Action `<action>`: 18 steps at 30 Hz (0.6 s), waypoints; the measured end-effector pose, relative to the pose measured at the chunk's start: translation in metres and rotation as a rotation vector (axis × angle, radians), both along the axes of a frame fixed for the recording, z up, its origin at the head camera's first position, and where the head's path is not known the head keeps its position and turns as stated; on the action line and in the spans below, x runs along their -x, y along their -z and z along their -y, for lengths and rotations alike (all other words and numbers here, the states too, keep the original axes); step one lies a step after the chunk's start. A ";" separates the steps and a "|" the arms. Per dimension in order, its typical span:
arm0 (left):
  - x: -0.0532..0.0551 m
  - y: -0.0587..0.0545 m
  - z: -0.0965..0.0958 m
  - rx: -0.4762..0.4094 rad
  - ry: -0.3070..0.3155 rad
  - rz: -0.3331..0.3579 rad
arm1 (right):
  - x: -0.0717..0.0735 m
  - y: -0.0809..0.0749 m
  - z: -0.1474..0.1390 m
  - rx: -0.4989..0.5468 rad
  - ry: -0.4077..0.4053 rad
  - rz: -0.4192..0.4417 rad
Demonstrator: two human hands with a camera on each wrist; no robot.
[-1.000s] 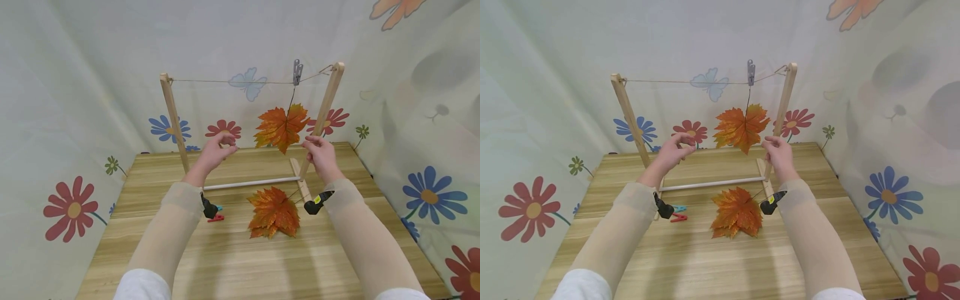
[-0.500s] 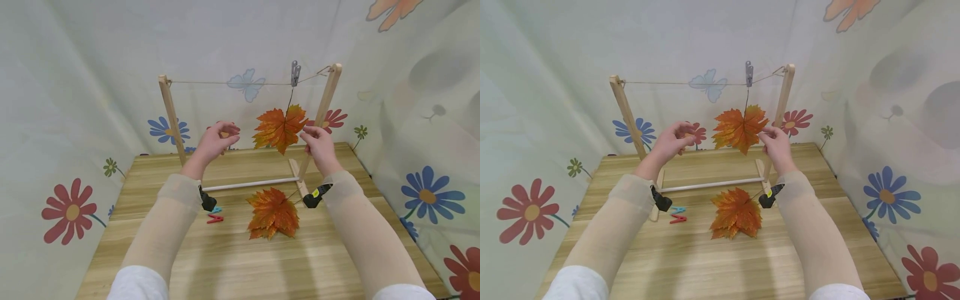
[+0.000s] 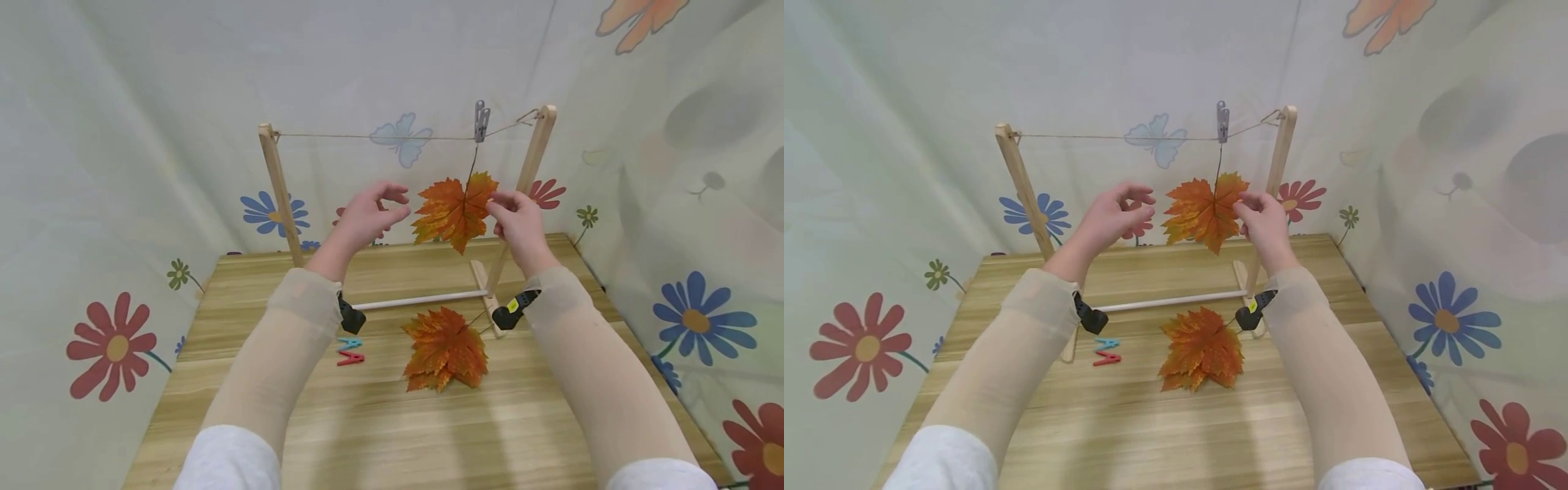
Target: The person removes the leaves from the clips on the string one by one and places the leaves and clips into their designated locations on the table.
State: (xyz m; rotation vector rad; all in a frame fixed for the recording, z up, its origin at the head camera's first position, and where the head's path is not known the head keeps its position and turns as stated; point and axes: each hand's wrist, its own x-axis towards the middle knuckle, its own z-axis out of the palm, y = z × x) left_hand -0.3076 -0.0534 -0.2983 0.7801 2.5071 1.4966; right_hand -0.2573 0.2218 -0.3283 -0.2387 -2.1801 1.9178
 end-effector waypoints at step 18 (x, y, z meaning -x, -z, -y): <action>-0.003 -0.029 -0.017 -0.004 0.020 0.019 | 0.011 -0.034 0.006 -0.154 -0.006 0.010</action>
